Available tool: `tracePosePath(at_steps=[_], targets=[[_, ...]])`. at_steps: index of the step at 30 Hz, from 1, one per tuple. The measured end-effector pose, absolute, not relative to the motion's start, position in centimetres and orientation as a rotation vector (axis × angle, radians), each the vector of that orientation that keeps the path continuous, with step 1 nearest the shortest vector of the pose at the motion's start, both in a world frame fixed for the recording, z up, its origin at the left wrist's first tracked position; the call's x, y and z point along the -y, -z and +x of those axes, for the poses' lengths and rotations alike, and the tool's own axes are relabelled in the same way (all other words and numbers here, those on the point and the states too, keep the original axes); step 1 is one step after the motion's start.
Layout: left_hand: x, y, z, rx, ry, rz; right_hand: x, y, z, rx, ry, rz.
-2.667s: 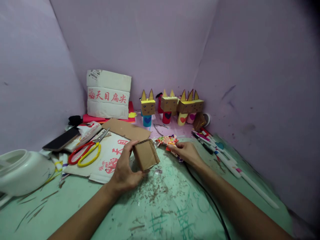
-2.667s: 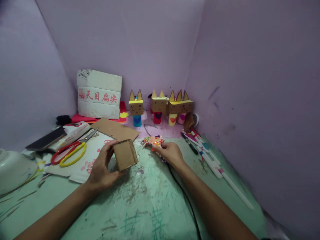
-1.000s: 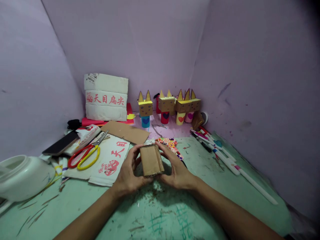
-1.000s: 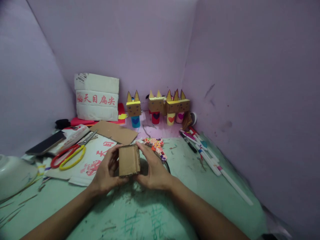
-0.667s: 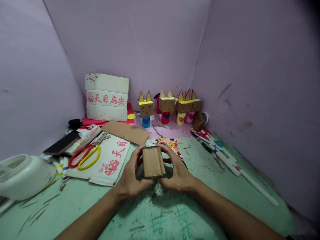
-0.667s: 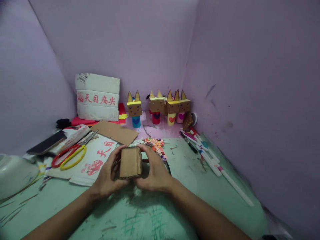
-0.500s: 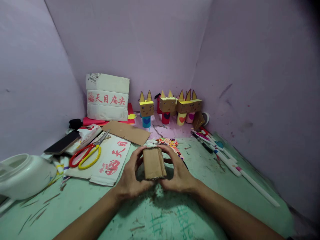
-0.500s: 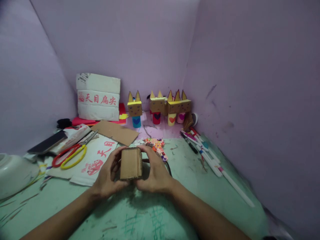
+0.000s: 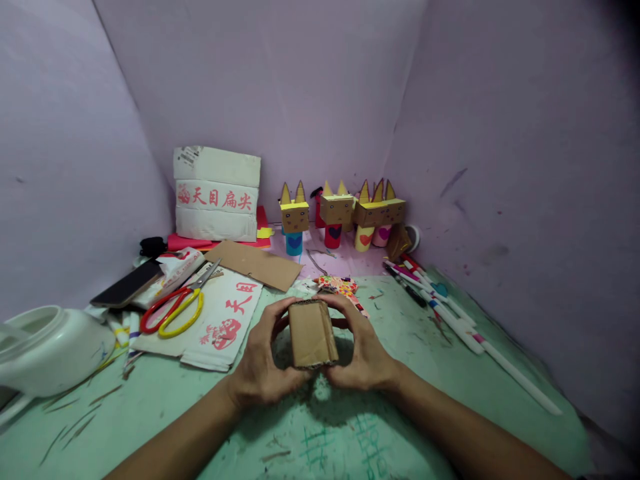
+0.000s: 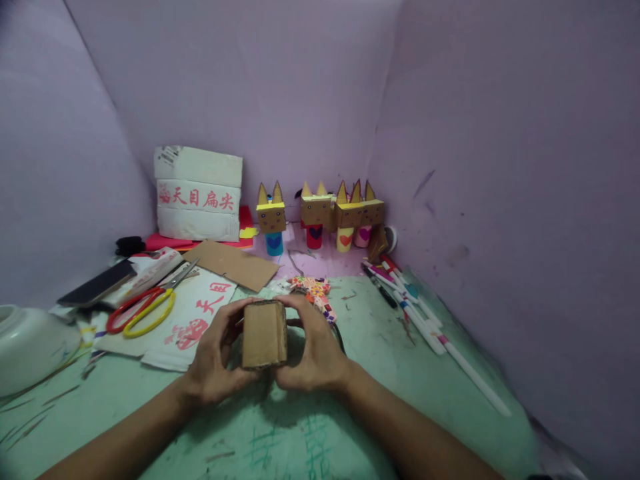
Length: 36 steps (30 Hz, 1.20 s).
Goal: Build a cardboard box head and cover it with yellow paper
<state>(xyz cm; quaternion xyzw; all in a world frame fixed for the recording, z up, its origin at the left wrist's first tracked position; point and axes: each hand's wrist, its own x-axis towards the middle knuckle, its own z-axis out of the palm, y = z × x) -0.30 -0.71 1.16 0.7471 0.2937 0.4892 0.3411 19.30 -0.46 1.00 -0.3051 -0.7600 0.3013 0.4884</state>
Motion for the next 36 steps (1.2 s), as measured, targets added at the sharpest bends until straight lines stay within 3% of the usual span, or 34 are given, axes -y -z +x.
tracePosePath(at_steps=[16, 21, 30, 36], targets=[[0.8, -1.3, -0.2, -0.744, -1.280, 2.004, 0.6, -1.1, 19.4, 1.846, -0.724, -0.741], [0.2, -1.5, -0.6, -0.836, -1.115, 2.093, 0.1, -1.4, 19.4, 1.836, -0.626, -0.702], [-1.2, -2.1, -1.2, -0.738, -1.048, 1.417, -0.8, -1.4, 19.5, 2.029, -0.316, -0.567], [-1.6, -2.5, -0.8, -0.870, -1.214, 1.500, -0.6, -1.3, 19.7, 2.111, -0.372, -0.669]])
